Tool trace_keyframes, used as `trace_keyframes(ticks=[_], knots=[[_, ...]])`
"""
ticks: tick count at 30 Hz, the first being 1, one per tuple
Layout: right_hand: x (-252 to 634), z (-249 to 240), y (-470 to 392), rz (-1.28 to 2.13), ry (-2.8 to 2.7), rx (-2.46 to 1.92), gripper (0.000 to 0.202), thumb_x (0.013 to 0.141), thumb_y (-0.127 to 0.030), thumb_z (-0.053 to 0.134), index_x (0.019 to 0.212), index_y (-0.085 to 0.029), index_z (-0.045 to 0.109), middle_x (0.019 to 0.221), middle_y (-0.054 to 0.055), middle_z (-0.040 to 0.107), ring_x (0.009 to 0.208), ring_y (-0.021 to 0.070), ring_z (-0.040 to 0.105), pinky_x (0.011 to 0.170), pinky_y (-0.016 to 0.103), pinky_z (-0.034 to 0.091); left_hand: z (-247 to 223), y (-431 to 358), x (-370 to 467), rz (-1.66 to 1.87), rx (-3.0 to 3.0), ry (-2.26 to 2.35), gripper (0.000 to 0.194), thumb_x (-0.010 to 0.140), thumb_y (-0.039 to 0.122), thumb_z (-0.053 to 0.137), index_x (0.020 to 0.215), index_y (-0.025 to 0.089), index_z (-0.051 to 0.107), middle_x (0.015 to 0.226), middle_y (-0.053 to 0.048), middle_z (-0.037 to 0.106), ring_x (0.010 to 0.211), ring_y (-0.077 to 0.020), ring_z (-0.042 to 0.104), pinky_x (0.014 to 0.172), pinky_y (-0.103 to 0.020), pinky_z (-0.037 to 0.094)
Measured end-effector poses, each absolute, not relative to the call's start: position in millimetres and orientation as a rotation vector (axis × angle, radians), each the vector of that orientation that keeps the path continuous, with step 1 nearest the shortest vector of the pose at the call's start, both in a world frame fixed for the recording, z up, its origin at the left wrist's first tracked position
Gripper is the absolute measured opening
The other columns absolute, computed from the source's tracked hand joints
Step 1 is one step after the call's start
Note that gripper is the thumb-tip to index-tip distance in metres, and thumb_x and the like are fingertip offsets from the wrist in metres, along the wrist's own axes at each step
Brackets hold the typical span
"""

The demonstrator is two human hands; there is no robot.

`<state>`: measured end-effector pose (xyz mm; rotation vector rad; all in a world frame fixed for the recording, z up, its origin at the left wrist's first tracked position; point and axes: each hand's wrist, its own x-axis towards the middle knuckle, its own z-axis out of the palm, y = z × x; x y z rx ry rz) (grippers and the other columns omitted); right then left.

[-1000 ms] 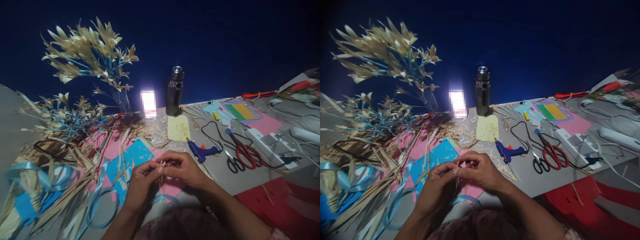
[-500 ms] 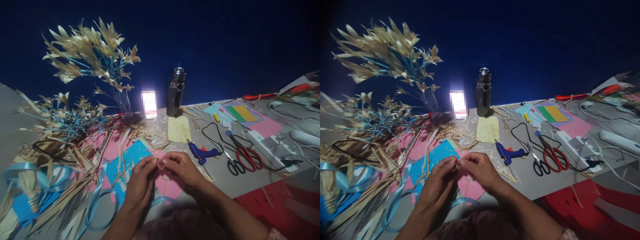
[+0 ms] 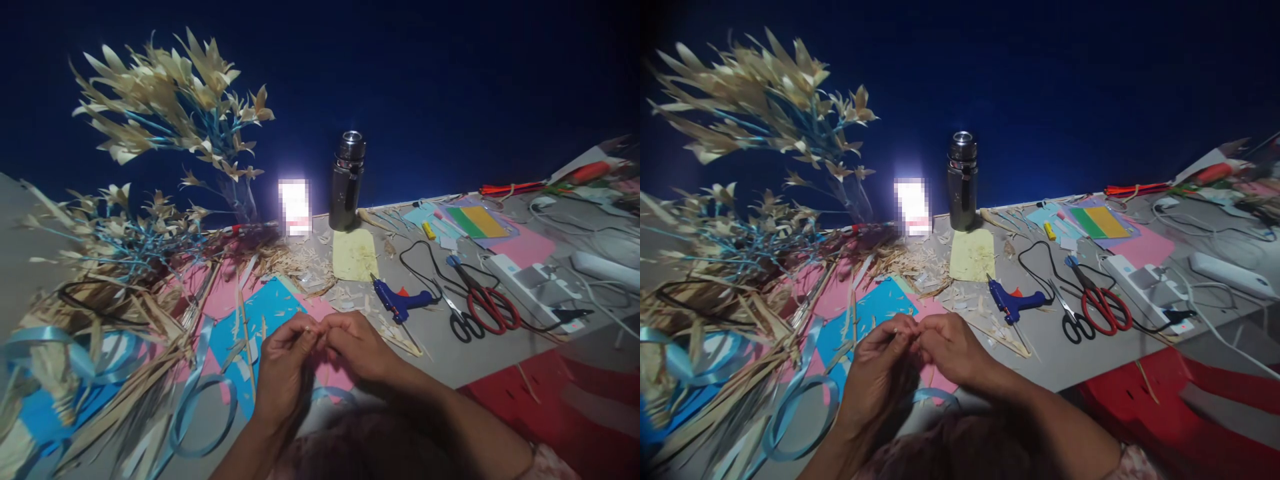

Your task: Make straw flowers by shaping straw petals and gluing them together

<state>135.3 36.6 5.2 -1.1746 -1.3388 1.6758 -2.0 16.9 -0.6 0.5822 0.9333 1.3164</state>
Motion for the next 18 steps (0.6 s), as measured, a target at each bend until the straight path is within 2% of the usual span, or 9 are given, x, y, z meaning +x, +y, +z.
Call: trace_keyframes(ticks=[3, 5, 7, 10, 12, 13, 16, 18], knots=[[132, 1, 35, 1.759, -1.27, -1.206, 0.018, 0.077, -0.023, 0.046, 0.063, -0.02, 0.056, 0.051, -0.005, 0.045, 0.045, 0.0106, 0.036, 0.048, 0.023, 0.028, 6, 18, -3, 1.311, 0.491, 0.891, 0.03, 0.06, 0.036, 0.098, 0.066, 0.018, 0.076, 0.072, 0.001, 0.064, 0.068, -0.0112, 0.057, 0.067, -0.022, 0.05], [135, 1, 34, 1.531, -1.444, -1.338, 0.019, 0.081, -0.019, 0.046, 0.063, -0.02, 0.053, 0.056, -0.003, 0.047, 0.051, 0.0124, 0.041, 0.053, 0.025, 0.031, 13, 20, -8, 1.35, 0.492, 0.864, 0.032, 0.06, 0.037, 0.098, 0.062, 0.017, 0.073, 0.068, 0.001, 0.061, 0.07, -0.0113, 0.056, 0.072, -0.022, 0.051], [143, 5, 33, 1.164, -1.703, -1.482, 0.022, 0.087, -0.018, 0.047, 0.066, -0.02, 0.055, 0.063, 0.0, 0.055, 0.06, 0.0144, 0.048, 0.06, 0.027, 0.033, 20, 23, -14, 1.387, 0.53, 0.837, 0.033, 0.062, 0.038, 0.098, 0.061, 0.017, 0.071, 0.066, 0.002, 0.06, 0.071, -0.0122, 0.056, 0.08, -0.024, 0.052], [158, 15, 33, 0.948, -1.969, -1.486, 0.037, 0.099, -0.03, 0.047, 0.065, -0.019, 0.058, 0.064, 0.001, 0.058, 0.06, 0.0143, 0.047, 0.063, 0.029, 0.031, 24, 28, -18, 1.374, 0.469, 0.838, 0.032, 0.063, 0.036, 0.098, 0.063, 0.017, 0.071, 0.068, 0.001, 0.061, 0.073, -0.0129, 0.057, 0.081, -0.025, 0.054], [164, 20, 35, 1.02, -1.973, -1.397, 0.043, 0.1, -0.036, 0.05, 0.062, -0.019, 0.059, 0.06, 0.0, 0.056, 0.057, 0.0134, 0.046, 0.061, 0.029, 0.032, 22, 29, -15, 1.348, 0.366, 0.847, 0.031, 0.063, 0.034, 0.098, 0.065, 0.017, 0.071, 0.07, 0.001, 0.063, 0.074, -0.0127, 0.058, 0.078, -0.024, 0.054], [165, 21, 36, 1.087, -1.907, -1.349, 0.038, 0.097, -0.036, 0.054, 0.064, -0.018, 0.062, 0.061, 0.0, 0.058, 0.058, 0.0134, 0.048, 0.061, 0.028, 0.033, 21, 30, -12, 1.335, 0.325, 0.845, 0.031, 0.063, 0.033, 0.098, 0.065, 0.017, 0.071, 0.07, 0.001, 0.064, 0.073, -0.0125, 0.059, 0.077, -0.024, 0.055], [161, 19, 41, 1.346, -1.596, -1.18, 0.017, 0.086, -0.031, 0.066, 0.088, -0.017, 0.075, 0.081, 0.004, 0.072, 0.072, 0.0158, 0.06, 0.066, 0.026, 0.042, 17, 28, -3, 1.313, 0.257, 0.854, 0.031, 0.059, 0.03, 0.1, 0.068, 0.017, 0.072, 0.07, 0.001, 0.066, 0.072, -0.0121, 0.061, 0.075, -0.024, 0.056], [155, 17, 43, 1.525, -1.449, -1.11, 0.023, 0.083, -0.034, 0.069, 0.095, -0.016, 0.077, 0.085, 0.005, 0.074, 0.074, 0.0162, 0.062, 0.066, 0.025, 0.045, 16, 26, 1, 1.328, 0.243, 0.883, 0.034, 0.054, 0.027, 0.102, 0.069, 0.017, 0.074, 0.071, 0.001, 0.068, 0.07, -0.0112, 0.062, 0.071, -0.021, 0.055]])
